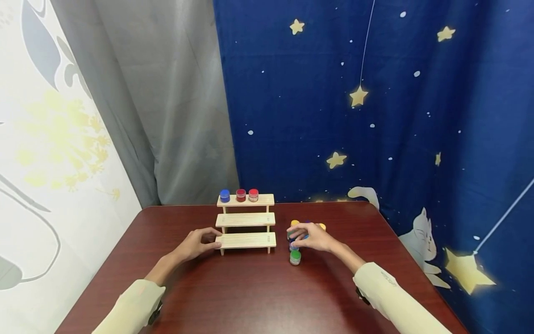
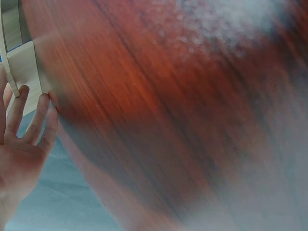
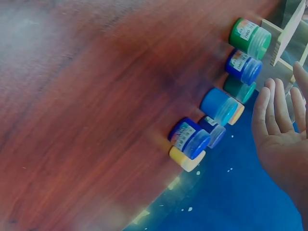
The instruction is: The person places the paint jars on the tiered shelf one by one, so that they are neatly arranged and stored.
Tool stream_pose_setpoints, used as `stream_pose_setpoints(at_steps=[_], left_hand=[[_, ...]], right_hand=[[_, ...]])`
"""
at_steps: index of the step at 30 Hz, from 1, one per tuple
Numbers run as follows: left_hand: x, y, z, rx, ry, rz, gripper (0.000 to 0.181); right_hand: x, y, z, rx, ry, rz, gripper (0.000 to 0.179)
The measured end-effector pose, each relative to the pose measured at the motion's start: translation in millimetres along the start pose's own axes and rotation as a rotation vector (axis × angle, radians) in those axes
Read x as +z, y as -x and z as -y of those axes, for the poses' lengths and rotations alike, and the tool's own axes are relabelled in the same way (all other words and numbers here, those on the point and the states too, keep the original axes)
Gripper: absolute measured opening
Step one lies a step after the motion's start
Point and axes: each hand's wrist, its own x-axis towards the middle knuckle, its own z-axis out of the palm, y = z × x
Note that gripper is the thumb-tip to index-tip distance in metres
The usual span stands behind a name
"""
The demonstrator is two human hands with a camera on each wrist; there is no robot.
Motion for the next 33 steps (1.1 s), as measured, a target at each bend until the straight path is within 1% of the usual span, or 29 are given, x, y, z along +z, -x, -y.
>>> stream_pose_setpoints(at_steps=[5, 13, 19, 27, 29, 33], left_hand=[[-0.5, -0.3, -0.3, -0.005, 0.000, -0.004, 0.029], [-0.2, 0.4, -0.9, -0.003, 0.006, 0.001, 0.029], [-0.1, 1.2, -1.3, 0.003, 0.008, -0.001, 0.029], [-0.2, 1.3, -2.5, -0.003, 0.014, 0.000, 0.028], [-0.2, 1.4, -2.7, 0.000, 0.014, -0.001, 0.028], [-0.1, 1.1, -2.5, 0.001, 0.013, -0.001, 0.028]], right_hand=[[3.3, 7.0, -3.1, -0.029, -0.048, 0.020, 0.043], [9.8, 16.4, -8.2, -0.006, -0.106, 0.026, 0.042], [11.8, 19.3, -10.4, -0.029, -0.093, 0.015, 0.042], [15.9, 22.9, -13.7, 0.031, -0.069, 0.023, 0.043], [16.9, 24.3, -14.5, 0.038, -0.067, 0.025, 0.044], [17.9, 25.9, -15.4, 0.028, -0.081, 0.029, 0.045]])
